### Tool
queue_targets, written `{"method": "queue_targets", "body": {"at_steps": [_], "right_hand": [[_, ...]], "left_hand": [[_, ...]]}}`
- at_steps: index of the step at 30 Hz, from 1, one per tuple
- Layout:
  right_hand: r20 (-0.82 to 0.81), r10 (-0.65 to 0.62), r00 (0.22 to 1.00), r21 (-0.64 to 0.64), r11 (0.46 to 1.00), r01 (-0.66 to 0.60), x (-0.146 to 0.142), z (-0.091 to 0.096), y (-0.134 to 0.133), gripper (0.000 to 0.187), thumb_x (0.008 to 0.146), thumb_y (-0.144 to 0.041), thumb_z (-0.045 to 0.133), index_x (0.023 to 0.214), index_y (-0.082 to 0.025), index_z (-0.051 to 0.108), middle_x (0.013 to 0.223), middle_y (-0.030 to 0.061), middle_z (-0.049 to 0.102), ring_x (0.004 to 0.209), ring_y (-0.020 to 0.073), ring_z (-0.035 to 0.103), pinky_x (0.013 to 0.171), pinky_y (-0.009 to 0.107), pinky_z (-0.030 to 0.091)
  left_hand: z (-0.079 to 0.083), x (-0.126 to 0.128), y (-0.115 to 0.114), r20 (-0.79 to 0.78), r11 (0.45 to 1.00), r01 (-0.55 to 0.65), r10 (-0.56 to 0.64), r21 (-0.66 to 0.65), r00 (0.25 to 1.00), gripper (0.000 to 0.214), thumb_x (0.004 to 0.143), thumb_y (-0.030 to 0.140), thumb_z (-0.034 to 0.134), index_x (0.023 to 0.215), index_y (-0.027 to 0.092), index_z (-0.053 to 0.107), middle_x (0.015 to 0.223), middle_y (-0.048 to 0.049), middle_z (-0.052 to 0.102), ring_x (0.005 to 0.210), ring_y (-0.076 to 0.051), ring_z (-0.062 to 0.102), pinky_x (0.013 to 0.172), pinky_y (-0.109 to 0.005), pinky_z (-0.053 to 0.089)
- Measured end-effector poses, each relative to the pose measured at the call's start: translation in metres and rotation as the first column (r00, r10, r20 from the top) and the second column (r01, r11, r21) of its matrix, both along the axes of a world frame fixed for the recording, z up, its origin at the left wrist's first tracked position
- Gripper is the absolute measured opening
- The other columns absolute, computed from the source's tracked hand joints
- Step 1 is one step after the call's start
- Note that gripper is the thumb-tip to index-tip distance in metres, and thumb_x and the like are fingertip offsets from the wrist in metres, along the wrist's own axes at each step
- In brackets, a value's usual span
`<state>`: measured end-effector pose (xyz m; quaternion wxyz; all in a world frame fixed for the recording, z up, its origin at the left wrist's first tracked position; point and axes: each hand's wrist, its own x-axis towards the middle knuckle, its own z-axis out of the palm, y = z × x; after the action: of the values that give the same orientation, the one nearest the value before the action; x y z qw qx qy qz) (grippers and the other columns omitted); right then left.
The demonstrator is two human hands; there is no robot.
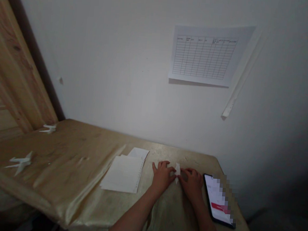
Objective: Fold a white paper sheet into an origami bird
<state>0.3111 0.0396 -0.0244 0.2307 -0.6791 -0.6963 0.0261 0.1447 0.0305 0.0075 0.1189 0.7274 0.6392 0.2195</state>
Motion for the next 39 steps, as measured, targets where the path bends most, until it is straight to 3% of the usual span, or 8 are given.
{"method": "queue_targets", "body": {"at_steps": [39], "right_hand": [[-0.005, -0.003, 1.0, 0.006, 1.0, 0.003, 0.0018, -0.0021, 0.0025, 0.033, 0.084, -0.042, 0.064, 0.115, -0.033, 0.072, 0.118, 0.0068, 0.064, 0.111, 0.0273, 0.054, 0.101, 0.04, 0.035]], "left_hand": [[-0.0005, -0.0015, 0.0005, -0.012, 1.0, 0.01, -0.01, -0.004, 1.0, 0.026, 0.085, 0.044, 0.068, 0.111, 0.04, 0.071, 0.137, -0.003, 0.056, 0.133, -0.03, 0.043, 0.115, -0.071, 0.01]]}}
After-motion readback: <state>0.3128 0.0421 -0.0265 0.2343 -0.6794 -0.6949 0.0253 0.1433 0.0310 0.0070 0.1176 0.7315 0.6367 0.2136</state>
